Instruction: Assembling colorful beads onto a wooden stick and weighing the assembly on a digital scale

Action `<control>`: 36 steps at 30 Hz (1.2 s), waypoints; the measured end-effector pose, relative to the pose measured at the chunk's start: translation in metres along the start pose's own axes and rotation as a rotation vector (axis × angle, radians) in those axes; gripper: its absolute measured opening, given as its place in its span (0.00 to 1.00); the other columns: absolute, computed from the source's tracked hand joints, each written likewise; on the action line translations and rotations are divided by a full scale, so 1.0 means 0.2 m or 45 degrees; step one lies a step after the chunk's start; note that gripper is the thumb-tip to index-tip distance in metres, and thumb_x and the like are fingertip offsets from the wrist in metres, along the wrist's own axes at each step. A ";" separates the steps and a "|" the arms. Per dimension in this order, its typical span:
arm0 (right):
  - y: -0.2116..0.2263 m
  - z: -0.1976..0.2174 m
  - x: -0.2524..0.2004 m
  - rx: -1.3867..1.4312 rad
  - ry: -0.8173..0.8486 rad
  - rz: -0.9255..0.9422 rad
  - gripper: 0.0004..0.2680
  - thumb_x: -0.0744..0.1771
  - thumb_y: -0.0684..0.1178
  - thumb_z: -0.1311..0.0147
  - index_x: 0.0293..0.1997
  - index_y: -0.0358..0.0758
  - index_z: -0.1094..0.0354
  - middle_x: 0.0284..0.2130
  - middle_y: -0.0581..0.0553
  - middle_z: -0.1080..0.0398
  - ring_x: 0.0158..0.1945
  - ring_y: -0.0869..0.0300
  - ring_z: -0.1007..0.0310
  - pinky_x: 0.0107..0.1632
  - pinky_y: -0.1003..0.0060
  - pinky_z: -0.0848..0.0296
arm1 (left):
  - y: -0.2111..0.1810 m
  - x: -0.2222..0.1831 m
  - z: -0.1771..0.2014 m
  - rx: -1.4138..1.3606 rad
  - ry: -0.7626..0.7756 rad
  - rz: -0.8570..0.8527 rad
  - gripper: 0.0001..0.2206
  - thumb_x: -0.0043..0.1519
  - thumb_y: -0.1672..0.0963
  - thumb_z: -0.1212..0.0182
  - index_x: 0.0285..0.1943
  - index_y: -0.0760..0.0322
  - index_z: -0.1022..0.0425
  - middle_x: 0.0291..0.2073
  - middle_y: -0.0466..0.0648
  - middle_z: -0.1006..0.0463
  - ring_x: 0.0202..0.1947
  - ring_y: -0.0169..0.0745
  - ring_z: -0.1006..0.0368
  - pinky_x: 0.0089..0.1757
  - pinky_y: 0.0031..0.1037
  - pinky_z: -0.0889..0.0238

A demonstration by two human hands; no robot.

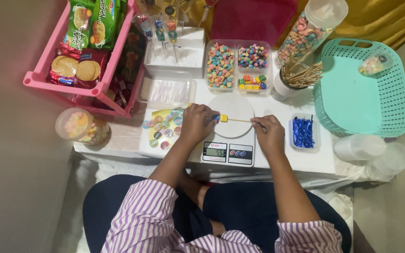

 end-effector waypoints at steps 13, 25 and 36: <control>0.07 0.01 -0.02 -0.034 0.001 -0.009 0.06 0.67 0.36 0.41 0.43 0.41 0.20 0.37 0.43 0.27 0.42 0.55 0.23 0.39 0.66 0.27 | 0.00 -0.01 -0.03 -0.036 -0.029 0.024 0.12 0.56 0.56 0.29 0.49 0.50 0.15 0.38 0.44 0.20 0.49 0.46 0.29 0.59 0.52 0.42; 0.08 0.02 -0.02 -0.049 0.000 0.035 0.06 0.66 0.36 0.40 0.43 0.40 0.20 0.36 0.41 0.27 0.42 0.52 0.23 0.42 0.62 0.26 | -0.03 0.00 0.02 -0.134 0.083 0.093 0.15 0.57 0.54 0.29 0.54 0.51 0.17 0.41 0.48 0.20 0.51 0.51 0.29 0.58 0.53 0.42; 0.03 0.00 -0.01 -0.053 0.038 -0.021 0.06 0.67 0.39 0.40 0.43 0.45 0.19 0.37 0.44 0.26 0.43 0.52 0.23 0.43 0.61 0.25 | 0.02 0.26 -0.15 -0.096 0.064 0.086 0.14 0.63 0.49 0.38 0.57 0.45 0.20 0.43 0.42 0.24 0.54 0.49 0.31 0.55 0.48 0.37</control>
Point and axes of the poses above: each hand's wrist, its own x-axis towards the middle knuckle, its own z-axis out of the back of the hand, y = z × x, the point moved 10 cm from there along x, towards the middle knuckle
